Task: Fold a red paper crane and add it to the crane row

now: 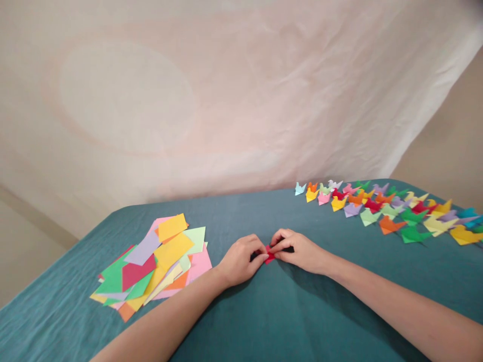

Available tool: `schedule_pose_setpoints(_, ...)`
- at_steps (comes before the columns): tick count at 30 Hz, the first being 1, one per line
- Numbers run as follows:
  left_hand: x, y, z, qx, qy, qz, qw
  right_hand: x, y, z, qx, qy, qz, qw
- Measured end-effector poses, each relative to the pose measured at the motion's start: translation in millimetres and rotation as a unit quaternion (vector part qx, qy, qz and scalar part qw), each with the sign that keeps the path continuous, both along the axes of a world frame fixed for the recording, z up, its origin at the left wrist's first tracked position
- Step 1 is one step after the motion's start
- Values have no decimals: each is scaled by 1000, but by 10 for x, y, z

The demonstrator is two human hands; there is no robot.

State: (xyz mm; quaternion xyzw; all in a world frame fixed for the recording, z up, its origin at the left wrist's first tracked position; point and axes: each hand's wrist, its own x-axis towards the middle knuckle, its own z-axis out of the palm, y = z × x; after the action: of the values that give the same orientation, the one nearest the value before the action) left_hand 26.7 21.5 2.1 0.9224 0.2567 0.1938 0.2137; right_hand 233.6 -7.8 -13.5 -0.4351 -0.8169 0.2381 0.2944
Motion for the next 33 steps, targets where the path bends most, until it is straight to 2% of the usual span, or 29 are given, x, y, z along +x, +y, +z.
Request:
schedule_pose_setpoints(7,-12,-3,-30,8,-4,24,1000,19,-35,14,39,-17,30,999)
schedule_pose_setpoints(17,-11,-5,-35,12,-4,38,999,15,-119,8,81,-9,29,996)
schedule_pose_setpoints(26,14,3,-46,-4,7,62,998,117,-129,55,148,-66,116,980)
schedule_pose_setpoints(33,11,14,-46,-2,8,63,998,149,-74,48,138,-37,134,981)
